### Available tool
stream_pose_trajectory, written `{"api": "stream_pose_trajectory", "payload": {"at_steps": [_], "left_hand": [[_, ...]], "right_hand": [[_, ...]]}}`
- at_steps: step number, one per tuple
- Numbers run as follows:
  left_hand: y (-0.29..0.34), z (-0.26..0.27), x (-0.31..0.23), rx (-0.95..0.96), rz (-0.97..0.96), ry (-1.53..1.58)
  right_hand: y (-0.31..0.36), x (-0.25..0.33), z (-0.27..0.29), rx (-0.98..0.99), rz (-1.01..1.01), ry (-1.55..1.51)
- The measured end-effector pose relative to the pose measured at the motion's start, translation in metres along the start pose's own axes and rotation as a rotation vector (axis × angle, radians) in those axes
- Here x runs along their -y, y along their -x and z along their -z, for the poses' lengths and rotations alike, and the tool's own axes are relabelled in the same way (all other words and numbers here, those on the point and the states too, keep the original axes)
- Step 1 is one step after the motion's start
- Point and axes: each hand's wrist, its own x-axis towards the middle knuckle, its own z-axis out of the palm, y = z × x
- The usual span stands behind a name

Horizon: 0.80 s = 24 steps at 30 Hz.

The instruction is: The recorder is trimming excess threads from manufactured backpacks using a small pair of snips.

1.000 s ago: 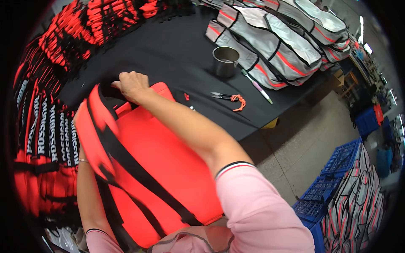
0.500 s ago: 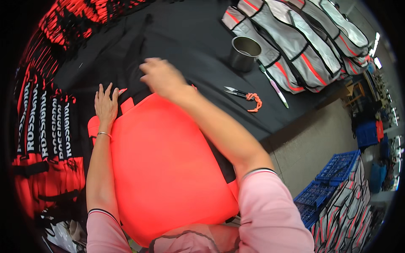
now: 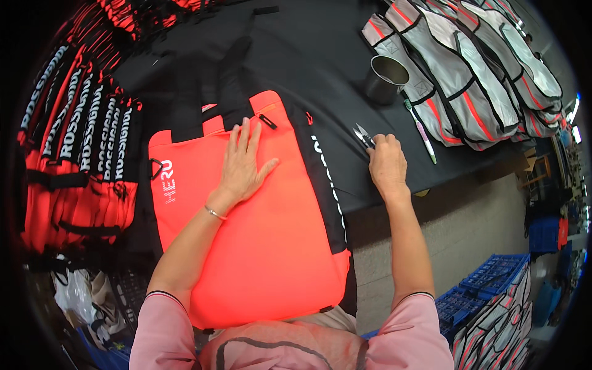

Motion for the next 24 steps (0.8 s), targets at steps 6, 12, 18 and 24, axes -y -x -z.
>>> {"api": "stream_pose_trajectory", "payload": {"at_steps": [6, 12, 18, 24], "left_hand": [[0.056, 0.025, -0.012, -0.048, -0.1, 0.055], [0.076, 0.03, -0.029, -0.11, -0.071, 0.059], [0.073, 0.02, -0.019, -0.176, -0.064, 0.297], [0.071, 0.011, -0.01, -0.248, 0.071, 0.523]], "right_hand": [[-0.011, 0.061, 0.026, 0.054, -0.041, -0.601], [-0.03, 0.162, -0.001, 0.065, 0.265, -0.538], [0.001, 0.169, -0.005, -0.146, 0.248, -0.466], [0.021, 0.169, -0.022, -0.058, 0.364, -0.22]]}}
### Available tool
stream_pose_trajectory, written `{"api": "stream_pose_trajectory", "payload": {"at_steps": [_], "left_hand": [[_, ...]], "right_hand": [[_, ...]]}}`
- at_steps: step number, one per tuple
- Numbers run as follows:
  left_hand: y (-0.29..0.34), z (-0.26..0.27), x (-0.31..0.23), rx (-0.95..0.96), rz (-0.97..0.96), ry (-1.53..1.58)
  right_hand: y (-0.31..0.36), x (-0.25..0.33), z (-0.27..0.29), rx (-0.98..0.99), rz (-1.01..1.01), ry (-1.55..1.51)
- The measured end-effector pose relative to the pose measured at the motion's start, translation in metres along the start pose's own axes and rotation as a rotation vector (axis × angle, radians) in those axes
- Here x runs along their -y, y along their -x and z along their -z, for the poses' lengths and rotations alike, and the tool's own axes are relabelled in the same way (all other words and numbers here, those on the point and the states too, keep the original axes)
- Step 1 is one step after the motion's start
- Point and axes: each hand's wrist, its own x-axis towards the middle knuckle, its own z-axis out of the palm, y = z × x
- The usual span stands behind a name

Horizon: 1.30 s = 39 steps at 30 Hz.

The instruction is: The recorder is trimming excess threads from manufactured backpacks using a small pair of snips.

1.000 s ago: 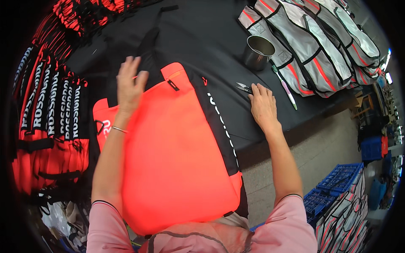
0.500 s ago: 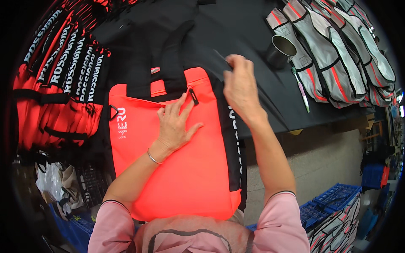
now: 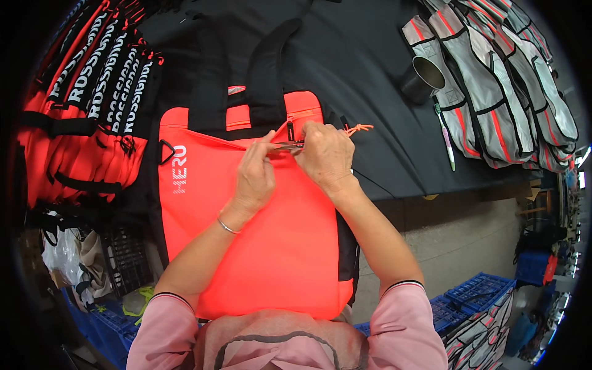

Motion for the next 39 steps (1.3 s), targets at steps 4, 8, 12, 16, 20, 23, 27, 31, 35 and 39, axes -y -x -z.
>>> {"api": "stream_pose_trajectory", "payload": {"at_steps": [4, 8, 12, 16, 20, 23, 27, 31, 35, 39], "left_hand": [[-0.002, 0.005, 0.003, -0.076, 0.111, 0.154], [-0.005, 0.005, 0.005, -0.196, 0.261, 0.302], [-0.006, 0.007, 0.01, -0.186, 0.329, 0.313], [-0.004, 0.002, 0.012, -0.15, 0.059, -0.033], [-0.002, 0.0, 0.011, -0.033, 0.006, -0.058], [-0.014, 0.007, 0.019, -0.039, 0.05, -0.033], [-0.054, 0.024, 0.038, -0.024, 0.47, 0.108], [-0.099, 0.035, 0.046, 0.228, 0.693, 0.18], [-0.117, 0.04, 0.048, 0.267, 0.885, 0.427], [-0.112, 0.04, 0.054, 0.248, 0.834, 0.612]], "right_hand": [[-0.01, 0.003, -0.003, 0.083, 0.027, 0.121], [-0.013, 0.004, -0.007, 0.128, 0.073, 0.109], [-0.018, 0.001, -0.011, 0.211, 0.13, 0.155], [-0.031, -0.019, 0.012, 0.289, 0.291, 0.143], [-0.051, -0.065, 0.055, 0.375, 0.176, 0.135], [-0.053, -0.072, 0.053, 0.307, 0.086, 0.03], [-0.063, -0.054, 0.045, 0.07, -0.119, -0.367], [-0.064, -0.016, 0.008, 0.025, 0.137, -0.374], [-0.045, -0.012, -0.03, 0.028, 0.271, -0.156], [-0.034, -0.026, -0.038, 0.117, 0.098, -0.392]]}}
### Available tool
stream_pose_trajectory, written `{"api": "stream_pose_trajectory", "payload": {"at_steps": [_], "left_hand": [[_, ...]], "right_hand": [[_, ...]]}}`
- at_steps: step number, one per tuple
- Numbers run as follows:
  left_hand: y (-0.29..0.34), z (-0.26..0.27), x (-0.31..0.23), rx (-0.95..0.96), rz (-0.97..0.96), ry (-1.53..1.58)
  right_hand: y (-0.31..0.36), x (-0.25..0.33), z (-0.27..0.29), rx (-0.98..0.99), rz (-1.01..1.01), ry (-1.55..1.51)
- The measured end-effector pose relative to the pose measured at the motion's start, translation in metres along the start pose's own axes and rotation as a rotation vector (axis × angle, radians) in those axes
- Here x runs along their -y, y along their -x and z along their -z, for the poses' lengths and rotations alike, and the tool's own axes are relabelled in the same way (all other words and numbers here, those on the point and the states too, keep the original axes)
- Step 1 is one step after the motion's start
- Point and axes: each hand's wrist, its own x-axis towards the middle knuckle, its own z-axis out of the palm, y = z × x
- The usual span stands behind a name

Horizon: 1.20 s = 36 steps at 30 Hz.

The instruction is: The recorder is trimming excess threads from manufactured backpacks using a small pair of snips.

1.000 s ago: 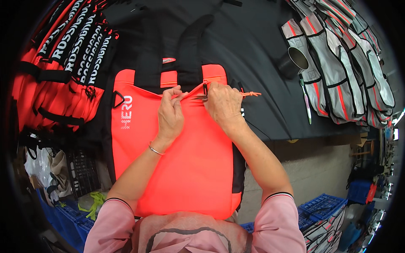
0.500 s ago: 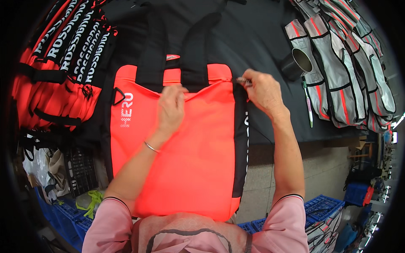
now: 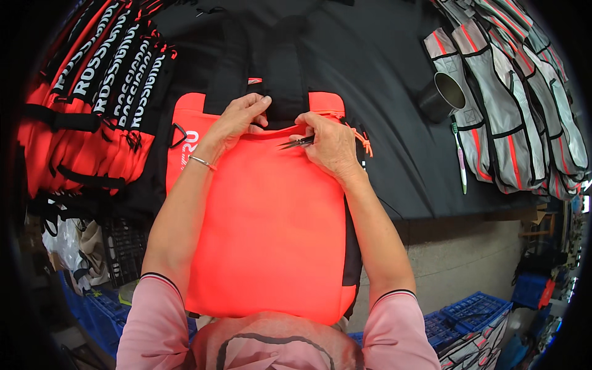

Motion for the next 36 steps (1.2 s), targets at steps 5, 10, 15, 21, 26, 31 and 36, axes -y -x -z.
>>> {"api": "stream_pose_trajectory", "payload": {"at_steps": [5, 10, 15, 21, 26, 31, 36], "left_hand": [[-0.005, 0.001, 0.008, 0.039, -0.089, 0.035], [-0.001, -0.002, 0.019, -0.032, -0.047, 0.219], [-0.001, -0.001, 0.024, -0.07, -0.031, 0.288], [0.002, 0.0, 0.024, -0.032, -0.041, 0.359], [0.002, 0.001, 0.024, -0.03, -0.05, 0.347], [0.002, 0.0, 0.025, -0.042, -0.048, 0.345], [0.002, -0.001, 0.025, -0.053, -0.058, 0.305]], "right_hand": [[-0.002, 0.016, 0.01, 0.046, -0.019, -0.051], [-0.007, 0.041, 0.032, -0.057, -0.242, -0.147], [-0.022, 0.052, 0.024, -0.195, 0.023, 0.119], [-0.017, 0.054, -0.005, -0.246, 0.135, 0.309], [-0.015, 0.052, -0.013, -0.255, 0.182, 0.385], [-0.013, 0.053, -0.013, -0.319, 0.197, 0.409], [-0.012, 0.051, -0.012, -0.317, 0.185, 0.416]]}}
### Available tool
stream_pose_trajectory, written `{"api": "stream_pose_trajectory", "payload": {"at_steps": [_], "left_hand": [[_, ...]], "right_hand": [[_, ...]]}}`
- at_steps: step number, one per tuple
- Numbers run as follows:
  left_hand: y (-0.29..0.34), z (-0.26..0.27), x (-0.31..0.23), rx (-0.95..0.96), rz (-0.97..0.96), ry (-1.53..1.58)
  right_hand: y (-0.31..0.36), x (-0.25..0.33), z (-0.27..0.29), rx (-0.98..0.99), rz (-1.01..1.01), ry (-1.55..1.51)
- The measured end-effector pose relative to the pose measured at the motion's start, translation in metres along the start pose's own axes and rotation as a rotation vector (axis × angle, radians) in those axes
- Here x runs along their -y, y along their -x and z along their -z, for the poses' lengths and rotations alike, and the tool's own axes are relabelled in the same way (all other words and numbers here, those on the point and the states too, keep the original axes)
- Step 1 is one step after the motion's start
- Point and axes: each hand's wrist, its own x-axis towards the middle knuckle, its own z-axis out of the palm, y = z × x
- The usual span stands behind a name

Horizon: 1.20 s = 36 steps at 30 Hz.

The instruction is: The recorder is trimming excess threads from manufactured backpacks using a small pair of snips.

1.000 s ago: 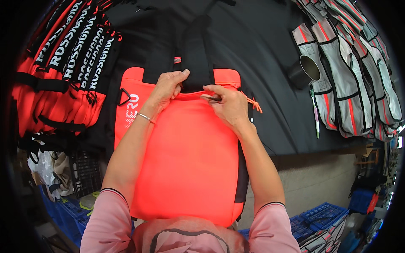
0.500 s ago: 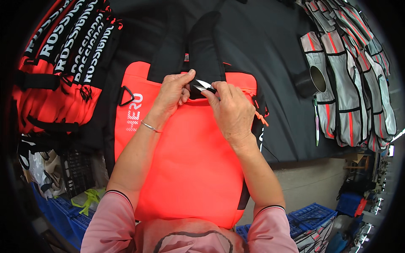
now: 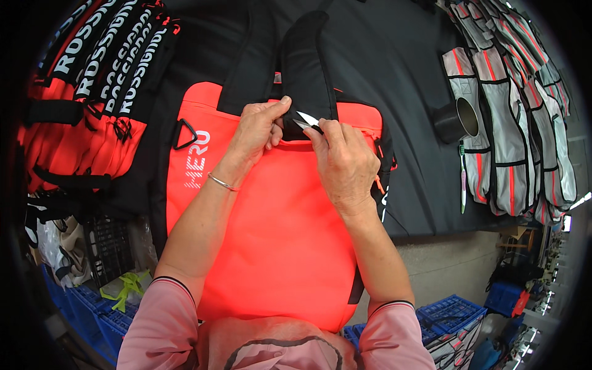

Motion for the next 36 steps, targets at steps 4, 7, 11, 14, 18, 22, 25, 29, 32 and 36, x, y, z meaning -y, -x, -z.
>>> {"api": "stream_pose_trajectory", "payload": {"at_steps": [4, 7, 11, 14, 18, 22, 25, 29, 32, 36], "left_hand": [[0.0, -0.001, 0.0, -0.004, -0.002, 0.022], [0.0, -0.002, 0.001, -0.004, -0.007, 0.038], [0.0, -0.002, 0.001, 0.003, -0.002, 0.044], [0.0, -0.001, 0.001, 0.0, 0.008, 0.047], [0.0, -0.001, 0.001, -0.002, 0.001, 0.039], [-0.001, 0.0, 0.002, -0.002, -0.004, 0.011], [-0.001, 0.0, 0.002, -0.004, -0.003, 0.013], [-0.001, -0.001, 0.002, 0.002, -0.002, 0.012], [-0.001, -0.001, 0.002, 0.003, -0.011, 0.019], [-0.001, -0.001, 0.002, -0.01, 0.001, 0.024]], "right_hand": [[0.001, -0.001, -0.001, 0.005, -0.01, 0.0], [0.002, 0.0, -0.001, 0.009, -0.014, 0.034], [0.003, 0.001, -0.002, -0.011, -0.032, -0.029], [0.003, 0.0, -0.002, -0.008, -0.08, -0.114], [0.002, -0.001, -0.002, -0.006, -0.059, -0.103], [0.003, 0.0, -0.003, 0.0, -0.06, -0.069], [0.004, 0.001, -0.003, 0.009, -0.08, -0.056], [0.006, 0.0, -0.005, 0.012, -0.058, -0.03], [0.007, 0.001, -0.009, -0.026, -0.067, -0.04], [0.007, 0.006, -0.01, 0.0, -0.172, -0.134]]}}
